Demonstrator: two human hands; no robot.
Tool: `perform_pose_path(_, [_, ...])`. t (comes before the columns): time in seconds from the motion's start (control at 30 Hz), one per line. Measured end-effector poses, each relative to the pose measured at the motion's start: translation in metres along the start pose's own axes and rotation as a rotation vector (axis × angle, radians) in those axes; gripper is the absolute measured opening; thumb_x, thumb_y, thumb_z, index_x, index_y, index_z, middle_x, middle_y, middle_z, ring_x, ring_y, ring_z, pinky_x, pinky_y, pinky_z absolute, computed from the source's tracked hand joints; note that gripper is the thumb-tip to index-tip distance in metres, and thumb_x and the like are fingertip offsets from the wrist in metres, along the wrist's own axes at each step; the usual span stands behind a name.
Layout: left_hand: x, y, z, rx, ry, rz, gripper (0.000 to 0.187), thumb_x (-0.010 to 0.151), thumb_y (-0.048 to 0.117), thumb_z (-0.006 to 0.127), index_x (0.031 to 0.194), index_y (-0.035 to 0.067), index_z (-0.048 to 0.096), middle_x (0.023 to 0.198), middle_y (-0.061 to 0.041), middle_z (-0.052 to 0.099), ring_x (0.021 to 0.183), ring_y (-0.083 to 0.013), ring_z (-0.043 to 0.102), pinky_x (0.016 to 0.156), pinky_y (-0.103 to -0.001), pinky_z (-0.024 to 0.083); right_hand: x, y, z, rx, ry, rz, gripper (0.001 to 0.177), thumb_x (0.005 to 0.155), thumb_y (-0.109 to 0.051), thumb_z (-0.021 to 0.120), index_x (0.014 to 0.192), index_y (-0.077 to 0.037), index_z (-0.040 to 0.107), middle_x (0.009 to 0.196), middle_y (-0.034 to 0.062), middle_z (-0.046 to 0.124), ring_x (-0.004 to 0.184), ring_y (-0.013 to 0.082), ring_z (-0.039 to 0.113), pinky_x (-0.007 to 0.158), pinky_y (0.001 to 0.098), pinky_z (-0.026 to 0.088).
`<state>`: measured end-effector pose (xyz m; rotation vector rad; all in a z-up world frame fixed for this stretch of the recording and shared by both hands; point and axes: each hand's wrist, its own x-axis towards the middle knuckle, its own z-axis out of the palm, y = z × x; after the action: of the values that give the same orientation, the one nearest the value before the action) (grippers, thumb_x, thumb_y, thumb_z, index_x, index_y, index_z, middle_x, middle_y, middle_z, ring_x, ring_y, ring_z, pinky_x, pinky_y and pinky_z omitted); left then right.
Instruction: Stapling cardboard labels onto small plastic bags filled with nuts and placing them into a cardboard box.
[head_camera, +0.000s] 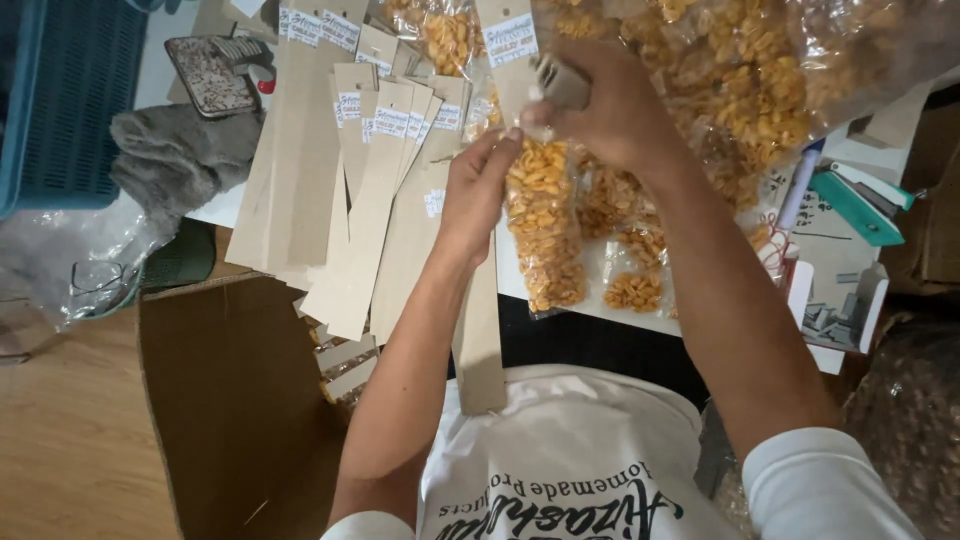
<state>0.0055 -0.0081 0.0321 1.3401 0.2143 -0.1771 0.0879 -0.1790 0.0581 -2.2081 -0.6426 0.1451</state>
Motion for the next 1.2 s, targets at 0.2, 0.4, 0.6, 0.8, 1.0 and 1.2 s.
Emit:
perform_pose_path(0.2, [-0.001,-0.013,0.005,-0.068,0.103,0.044,0.023,0.100,0.026,0.052,0.089,0.009,0.062,0.082,-0.004,0.062,0.081,-0.0185,0.060,0.075,-0.029,0.045,0.011,-0.016,0.010,0.239,0.488,0.082,0.052,0.099,-0.063,0.062,0.100,-0.012,0.056,0.074,-0.0002,0.060,0.057,0.0066,0.066,0.045,0.0206,0.061])
perform_pose_path(0.4, [-0.013,-0.030,0.015,0.160,0.227,0.304,0.028,0.107,0.030,0.038,0.103,0.011,0.058,0.082,0.000,0.053,0.079,-0.0138,0.048,0.075,-0.031,0.040,0.022,-0.066,0.023,0.822,0.343,0.500,0.057,0.084,-0.068,0.037,0.077,-0.016,0.060,0.059,-0.0048,0.061,0.047,0.0107,0.064,0.035,0.0218,0.046])
perform_pose_path(0.6, [-0.021,-0.042,0.007,0.314,0.101,0.251,0.043,0.109,0.038,0.038,0.135,0.011,0.058,0.058,0.003,0.040,0.045,-0.0068,0.033,0.044,-0.028,0.030,0.033,-0.027,0.055,0.908,0.506,0.421,0.059,0.075,-0.077,0.051,0.063,-0.020,0.051,0.055,-0.0068,0.047,0.043,0.0079,0.043,0.043,0.0253,0.035])
perform_pose_path(0.8, [-0.001,-0.047,-0.014,0.373,0.244,0.225,0.059,0.103,0.042,0.042,0.139,-0.003,0.055,0.126,-0.018,0.070,0.111,-0.0264,0.067,0.097,-0.038,0.053,0.034,0.021,0.039,0.457,0.320,0.272,0.062,0.091,-0.075,0.037,0.081,-0.019,0.062,0.058,-0.0065,0.059,0.042,0.0056,0.059,0.034,0.0185,0.041])
perform_pose_path(1.0, [-0.001,-0.012,-0.022,-0.223,0.310,-0.243,0.093,0.083,0.049,0.060,0.159,0.006,0.029,0.161,-0.014,0.040,0.143,-0.0241,0.047,0.112,-0.034,0.042,0.014,0.054,0.004,-0.388,0.264,0.260,0.027,0.092,-0.023,0.082,0.110,-0.006,0.072,0.119,0.0274,0.064,0.130,0.0489,0.048,0.088,0.0572,0.046])
perform_pose_path(1.2, [0.010,-0.021,-0.021,-0.462,0.301,-0.255,0.068,0.089,0.028,0.066,0.151,0.007,0.048,0.121,-0.008,0.062,0.099,-0.0169,0.060,0.084,-0.027,0.050,-0.006,-0.034,-0.031,0.339,-0.104,-0.041,0.030,0.106,-0.033,0.065,0.089,-0.008,0.066,0.091,0.0043,0.068,0.080,0.0136,0.067,0.075,0.0267,0.056])
